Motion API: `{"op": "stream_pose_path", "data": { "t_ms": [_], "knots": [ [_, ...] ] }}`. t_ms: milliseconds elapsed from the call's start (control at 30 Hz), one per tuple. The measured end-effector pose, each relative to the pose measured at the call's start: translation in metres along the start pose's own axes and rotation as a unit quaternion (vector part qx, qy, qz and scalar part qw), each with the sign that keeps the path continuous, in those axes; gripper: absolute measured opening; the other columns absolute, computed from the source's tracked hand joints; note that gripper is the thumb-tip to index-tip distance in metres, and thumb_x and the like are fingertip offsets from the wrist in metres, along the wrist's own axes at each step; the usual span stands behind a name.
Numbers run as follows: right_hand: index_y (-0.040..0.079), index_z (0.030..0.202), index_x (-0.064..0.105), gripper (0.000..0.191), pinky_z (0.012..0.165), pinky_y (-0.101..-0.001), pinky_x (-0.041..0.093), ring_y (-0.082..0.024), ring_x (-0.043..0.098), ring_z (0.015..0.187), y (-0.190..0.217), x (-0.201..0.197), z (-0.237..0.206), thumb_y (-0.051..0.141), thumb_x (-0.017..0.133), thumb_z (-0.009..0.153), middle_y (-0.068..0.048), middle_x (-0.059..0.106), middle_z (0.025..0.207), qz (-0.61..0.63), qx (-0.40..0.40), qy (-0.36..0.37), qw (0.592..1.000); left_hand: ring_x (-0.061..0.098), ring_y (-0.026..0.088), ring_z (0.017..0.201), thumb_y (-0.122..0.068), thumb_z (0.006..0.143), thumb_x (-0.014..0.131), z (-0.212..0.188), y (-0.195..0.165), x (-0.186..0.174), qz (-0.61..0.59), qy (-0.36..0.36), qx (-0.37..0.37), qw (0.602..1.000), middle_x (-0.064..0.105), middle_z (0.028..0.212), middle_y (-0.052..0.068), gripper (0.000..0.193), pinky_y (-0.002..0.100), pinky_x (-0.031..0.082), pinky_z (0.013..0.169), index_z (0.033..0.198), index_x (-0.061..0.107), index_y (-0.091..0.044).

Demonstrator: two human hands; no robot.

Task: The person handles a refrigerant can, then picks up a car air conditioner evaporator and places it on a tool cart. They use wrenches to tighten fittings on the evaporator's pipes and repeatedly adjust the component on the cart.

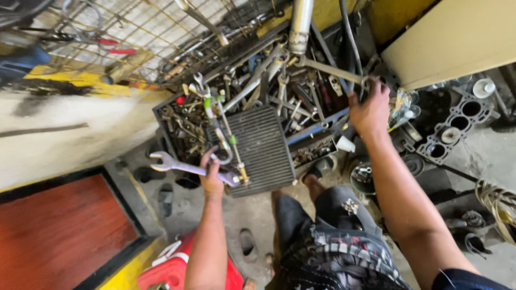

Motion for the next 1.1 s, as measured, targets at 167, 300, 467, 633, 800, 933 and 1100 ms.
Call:
{"op": "stream_pose_path", "data": {
  "t_ms": [167, 300, 467, 633, 800, 933, 1100],
  "knots": [
    [0.003, 0.111, 0.071, 0.021, 0.094, -0.0483, 0.050, -0.042, 0.059, 0.112, 0.026, 0.066, -0.007, 0.017, 0.067, 0.097, -0.020, 0.064, 0.119, -0.036, -0.062, 0.179, 0.981, 0.057, 0.019, 0.115, -0.019, 0.096, 0.058, -0.002, -0.003, -0.001, 0.052, -0.003, 0.009, 0.999, 0.064, 0.125, 0.008, 0.042, 0.033, 0.044, 0.105, 0.134, 0.063, -0.002],
    [0.009, 0.103, 0.074, 0.029, 0.095, -0.0468, 0.051, -0.033, 0.059, 0.119, 0.035, 0.146, 0.025, 0.034, 0.066, 0.091, -0.009, 0.067, 0.118, -0.192, -0.234, 0.298, 0.905, 0.056, 0.018, 0.112, -0.018, 0.094, 0.059, -0.002, 0.001, -0.003, 0.058, -0.013, -0.009, 0.998, 0.064, 0.124, 0.006, 0.044, 0.032, 0.043, 0.102, 0.134, 0.064, -0.003],
    [0.015, 0.101, 0.077, 0.031, 0.095, -0.0470, 0.047, -0.026, 0.053, 0.124, 0.036, 0.182, 0.044, 0.042, 0.064, 0.092, -0.004, 0.063, 0.127, -0.342, -0.328, 0.339, 0.813, 0.057, 0.017, 0.107, -0.016, 0.095, 0.059, -0.002, 0.009, -0.005, 0.008, -0.017, -0.038, 0.999, 0.064, 0.116, 0.007, 0.043, 0.031, 0.045, 0.098, 0.136, 0.063, -0.003],
    [0.030, 0.132, 0.067, 0.054, 0.101, -0.0495, 0.039, -0.027, 0.040, 0.137, 0.036, 0.164, 0.034, 0.032, 0.069, 0.078, -0.005, 0.053, 0.145, -0.260, -0.363, 0.417, 0.792, 0.058, 0.016, 0.105, -0.017, 0.094, 0.059, -0.003, 0.010, -0.008, 0.019, -0.017, -0.033, 0.999, 0.065, 0.114, 0.006, 0.044, 0.030, 0.047, 0.095, 0.135, 0.063, -0.003],
    [0.039, 0.147, 0.053, 0.080, 0.109, -0.0535, 0.032, -0.023, 0.034, 0.145, 0.022, 0.161, 0.036, 0.015, 0.069, 0.072, 0.002, 0.046, 0.155, -0.261, -0.341, 0.481, 0.764, 0.059, 0.017, 0.104, -0.020, 0.094, 0.060, -0.001, 0.012, -0.008, 0.038, -0.026, -0.029, 0.999, 0.067, 0.114, 0.007, 0.044, 0.031, 0.047, 0.094, 0.134, 0.065, -0.002],
    [0.028, 0.144, 0.061, 0.067, 0.109, -0.0491, 0.040, -0.029, 0.046, 0.137, 0.022, 0.185, 0.050, 0.011, 0.061, 0.080, -0.004, 0.051, 0.153, -0.216, -0.330, 0.443, 0.805, 0.059, 0.018, 0.111, -0.020, 0.095, 0.062, 0.002, 0.012, -0.005, -0.006, -0.003, -0.002, 1.000, 0.066, 0.119, 0.008, 0.044, 0.031, 0.046, 0.102, 0.135, 0.062, -0.001],
    [0.021, 0.108, 0.078, 0.026, 0.101, -0.0481, 0.046, -0.026, 0.052, 0.131, 0.032, 0.211, 0.051, 0.017, 0.059, 0.090, -0.004, 0.062, 0.134, -0.312, -0.337, 0.384, 0.801, 0.060, 0.019, 0.109, -0.019, 0.095, 0.062, -0.002, 0.013, -0.008, -0.008, -0.014, -0.024, 1.000, 0.066, 0.118, 0.008, 0.045, 0.032, 0.048, 0.098, 0.136, 0.061, -0.001]
  ]
}}
Point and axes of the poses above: each hand's wrist, its own z-axis towards the middle knuckle, its own x-axis out of the palm, y = z × x, the point moved 5 cm from there along z, towards the middle knuckle
